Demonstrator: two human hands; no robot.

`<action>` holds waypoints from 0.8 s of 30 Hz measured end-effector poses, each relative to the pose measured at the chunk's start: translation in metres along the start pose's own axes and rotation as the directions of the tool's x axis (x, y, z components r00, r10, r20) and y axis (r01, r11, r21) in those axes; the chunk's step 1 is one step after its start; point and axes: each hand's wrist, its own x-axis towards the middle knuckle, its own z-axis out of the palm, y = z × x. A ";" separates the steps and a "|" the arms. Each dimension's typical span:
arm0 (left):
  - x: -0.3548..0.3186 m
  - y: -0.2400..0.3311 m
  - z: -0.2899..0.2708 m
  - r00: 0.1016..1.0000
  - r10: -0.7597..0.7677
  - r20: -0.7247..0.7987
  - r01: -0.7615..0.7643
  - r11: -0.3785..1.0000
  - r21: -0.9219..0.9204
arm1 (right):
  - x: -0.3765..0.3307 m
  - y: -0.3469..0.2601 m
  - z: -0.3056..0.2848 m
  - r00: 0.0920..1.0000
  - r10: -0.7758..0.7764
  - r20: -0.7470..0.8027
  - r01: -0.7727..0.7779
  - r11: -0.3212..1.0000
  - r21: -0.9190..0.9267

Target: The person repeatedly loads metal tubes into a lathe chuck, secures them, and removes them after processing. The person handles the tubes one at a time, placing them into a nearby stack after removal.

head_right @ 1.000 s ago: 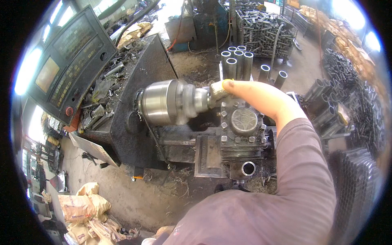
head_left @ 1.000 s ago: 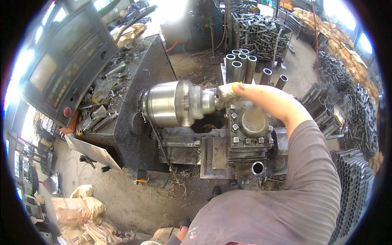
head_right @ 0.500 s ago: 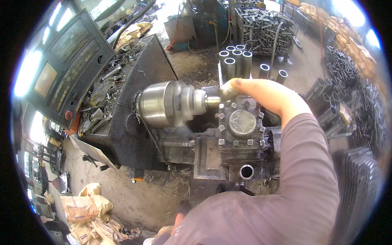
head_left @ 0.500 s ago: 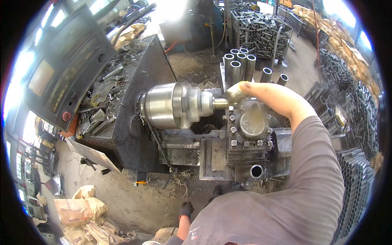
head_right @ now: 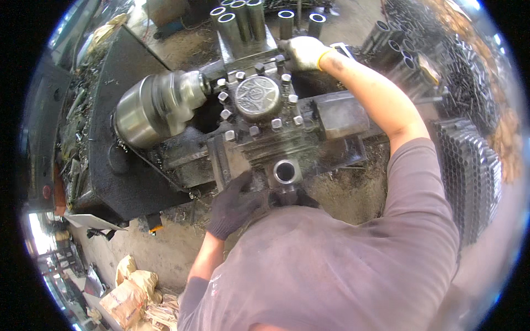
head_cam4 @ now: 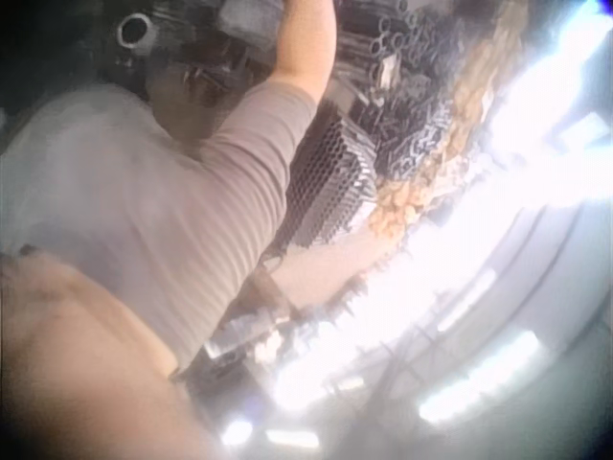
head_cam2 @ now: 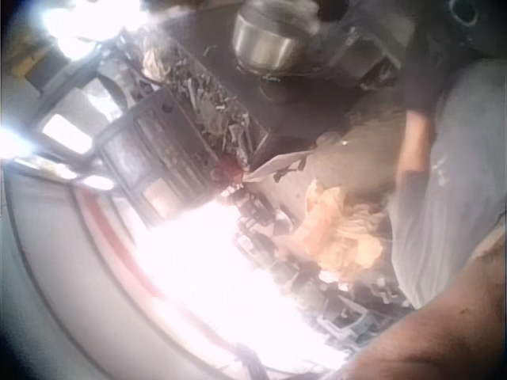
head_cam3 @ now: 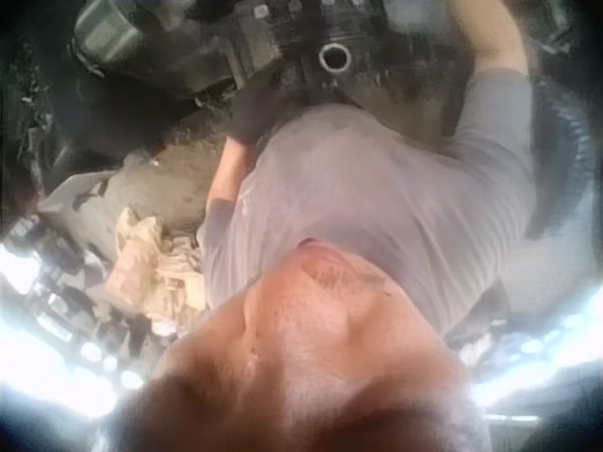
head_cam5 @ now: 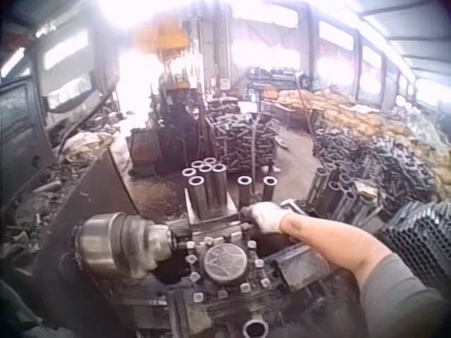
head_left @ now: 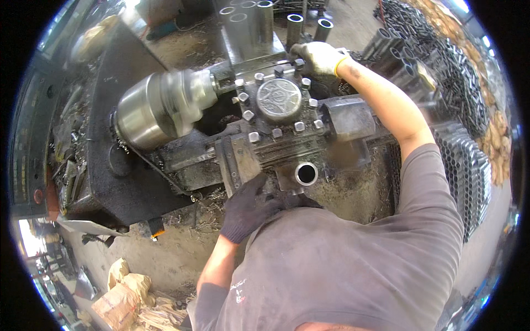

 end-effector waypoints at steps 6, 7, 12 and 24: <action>0.071 0.052 0.049 0.973 0.222 0.054 -0.225 0.973 0.043 | -0.036 -0.071 -0.096 0.988 0.023 -0.150 -0.025 1.000 -0.011; 0.073 0.055 0.049 0.979 0.190 0.069 -0.189 0.982 -0.018 | -0.046 -0.088 -0.111 0.985 0.010 -0.172 -0.010 1.000 0.003; 0.059 0.076 0.002 0.985 0.016 0.172 0.064 0.891 -0.450 | -0.104 -0.191 -0.175 0.932 -0.356 -0.075 0.346 0.931 -0.117; 0.048 0.044 -0.138 0.907 0.170 -0.386 -0.392 0.677 -0.623 | 0.001 -0.172 -0.153 0.920 -0.384 -0.079 0.351 0.896 -0.270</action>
